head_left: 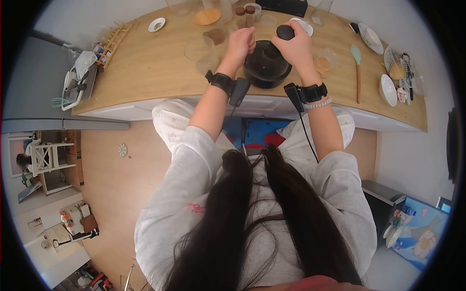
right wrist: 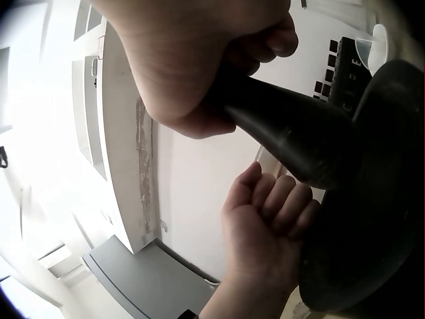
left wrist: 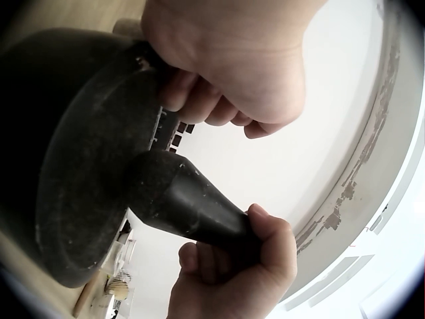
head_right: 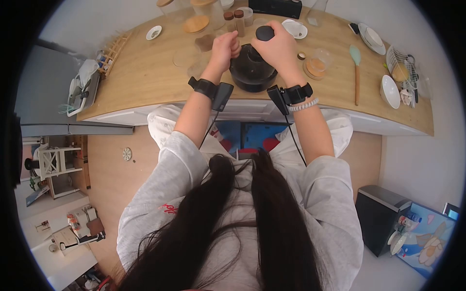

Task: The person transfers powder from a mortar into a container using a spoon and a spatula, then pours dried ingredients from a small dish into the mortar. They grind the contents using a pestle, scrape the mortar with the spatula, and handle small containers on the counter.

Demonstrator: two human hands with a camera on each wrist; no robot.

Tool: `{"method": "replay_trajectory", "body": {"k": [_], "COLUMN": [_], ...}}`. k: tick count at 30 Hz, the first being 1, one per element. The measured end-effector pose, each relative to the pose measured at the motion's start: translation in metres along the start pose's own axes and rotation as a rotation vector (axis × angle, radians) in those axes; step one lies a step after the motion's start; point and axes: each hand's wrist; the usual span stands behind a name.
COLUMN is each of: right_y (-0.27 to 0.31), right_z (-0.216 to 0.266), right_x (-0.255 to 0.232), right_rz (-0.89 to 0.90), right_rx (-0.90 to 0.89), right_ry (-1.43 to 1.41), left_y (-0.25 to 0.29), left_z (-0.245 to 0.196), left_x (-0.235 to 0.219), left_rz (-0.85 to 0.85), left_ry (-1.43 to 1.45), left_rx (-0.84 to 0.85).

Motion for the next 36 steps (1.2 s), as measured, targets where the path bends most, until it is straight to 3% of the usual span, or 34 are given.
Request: {"method": "replay_trajectory", "body": {"k": [2, 4, 5, 9, 14, 16, 19, 21, 28, 32, 36], "right_y": [0.003, 0.016, 0.025, 0.023, 0.008, 0.000, 0.002, 0.019, 0.020, 0.008, 0.015], "right_z": [0.004, 0.002, 0.000, 0.004, -0.001, 0.010, 0.013, 0.001, -0.005, -0.001, 0.004], "right_x": [0.004, 0.017, 0.027, 0.027, 0.015, 0.002, 0.001, 0.019, 0.023, 0.012, 0.011], "right_rz": [0.002, 0.117, 0.234, 0.282, 0.176, 0.039, 0.024, 0.231, 0.242, 0.037, 0.052], "right_rx": [-0.020, 0.009, 0.009, -0.022, -0.014, -0.049, -0.023, 0.055, 0.029, -0.063, -0.005], "right_ry": [0.006, -0.018, 0.115, 0.091, -0.015, 0.017, -0.035, 0.013, 0.017, -0.085, -0.069], "left_y": [-0.002, -0.002, -0.001, -0.002, 0.001, 0.000, 0.001, 0.000, 0.000, 0.001, -0.001], "left_z": [0.001, 0.000, 0.000, 0.005, 0.002, 0.001, 0.000, 0.000, 0.003, 0.002, 0.002], "left_x": [-0.002, -0.001, 0.000, -0.003, 0.001, 0.000, 0.001, 0.001, 0.003, 0.003, 0.001], "left_rz": [0.025, 0.017, 0.011, 0.020, -0.018, -0.013, -0.005, -0.005, -0.026, -0.029, -0.036], "left_ry": [0.010, 0.014, 0.017, 0.023, 0.006, 0.017, 0.015, 0.007, -0.030, -0.009, 0.007], "left_rx": [-0.009, -0.008, -0.006, 0.005, 0.018, 0.009, 0.003, 0.006, 0.023, 0.028, 0.007]}}
Point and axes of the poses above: each hand's wrist, its own y-axis away from the middle knuckle, its own x-axis out of the palm, z = x × y, and after that the axes turned 15 degrees about -x, right-handed
